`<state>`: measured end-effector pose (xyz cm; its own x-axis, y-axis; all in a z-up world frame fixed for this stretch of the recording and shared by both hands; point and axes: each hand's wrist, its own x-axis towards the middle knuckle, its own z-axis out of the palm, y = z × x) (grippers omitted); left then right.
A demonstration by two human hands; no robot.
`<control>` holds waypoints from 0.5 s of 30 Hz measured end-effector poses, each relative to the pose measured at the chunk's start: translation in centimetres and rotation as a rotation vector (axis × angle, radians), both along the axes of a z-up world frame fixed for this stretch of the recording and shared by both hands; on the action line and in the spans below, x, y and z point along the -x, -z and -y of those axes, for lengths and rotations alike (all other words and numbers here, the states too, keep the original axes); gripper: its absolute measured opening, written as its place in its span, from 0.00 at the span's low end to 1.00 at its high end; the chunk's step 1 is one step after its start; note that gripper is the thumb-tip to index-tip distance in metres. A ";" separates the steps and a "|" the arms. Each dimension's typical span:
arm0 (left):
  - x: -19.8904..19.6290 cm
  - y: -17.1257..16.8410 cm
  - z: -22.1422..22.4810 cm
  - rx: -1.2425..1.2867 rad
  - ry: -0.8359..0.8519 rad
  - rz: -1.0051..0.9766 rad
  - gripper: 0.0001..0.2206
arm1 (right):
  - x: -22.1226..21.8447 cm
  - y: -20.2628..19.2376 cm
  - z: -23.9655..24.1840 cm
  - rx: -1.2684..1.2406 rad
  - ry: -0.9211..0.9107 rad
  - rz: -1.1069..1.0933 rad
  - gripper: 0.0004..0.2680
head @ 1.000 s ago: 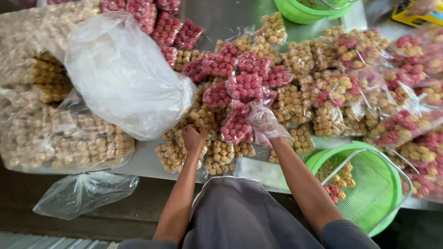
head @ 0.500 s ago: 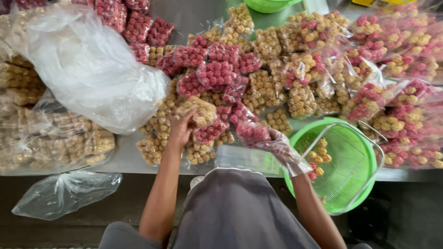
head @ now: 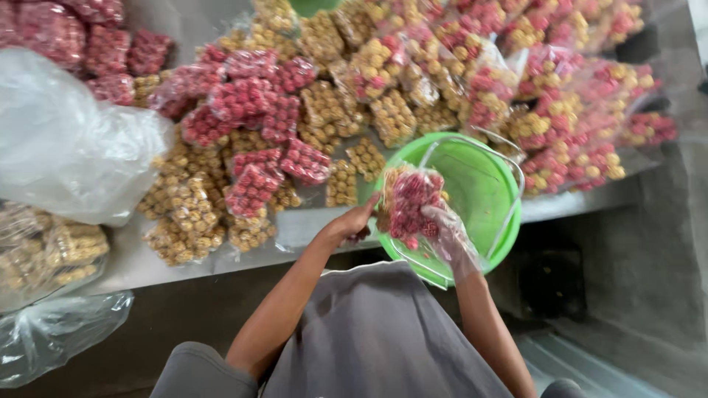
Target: The person repeatedly scoops small round snack balls from a green strainer into clear plastic bags using both hands. They seal each bag and place it on a metal table among many other pre-packed snack bags. The process is repetitive and continuous throughout the clip.
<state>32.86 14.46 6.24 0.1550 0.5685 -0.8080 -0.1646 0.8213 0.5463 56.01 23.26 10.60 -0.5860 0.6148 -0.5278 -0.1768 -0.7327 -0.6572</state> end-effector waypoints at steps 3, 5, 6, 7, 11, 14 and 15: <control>-4.4 -2.2 -0.4 -0.157 -0.128 0.177 0.30 | -3.3 -0.4 0.7 0.109 0.120 0.029 0.20; -6.9 -2.8 -1.1 -0.263 -0.182 0.187 0.29 | -4.9 -0.5 1.0 0.121 0.153 0.044 0.20; -8.2 -2.9 -1.2 -0.313 -0.170 0.093 0.28 | -5.5 -0.6 1.3 0.110 0.157 0.047 0.20; -9.4 -2.8 -1.3 -0.363 -0.158 -0.001 0.28 | -6.2 -0.8 1.7 0.099 0.160 0.051 0.20; -12.0 -1.8 -1.4 -0.351 -0.191 0.058 0.22 | -7.2 -2.4 2.9 0.000 0.197 0.082 0.21; -13.0 -1.0 -1.4 -0.307 -0.191 0.051 0.18 | -7.8 -2.6 3.6 0.018 0.275 0.154 0.22; -13.2 -0.6 -1.3 -0.288 -0.197 0.064 0.16 | -8.0 -2.0 3.7 0.037 0.276 0.126 0.21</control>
<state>46.11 15.76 6.79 0.0648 0.7959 -0.6020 -0.3464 0.5837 0.7344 63.99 19.57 12.56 -0.3283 0.7204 -0.6109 -0.2914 -0.6925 -0.6600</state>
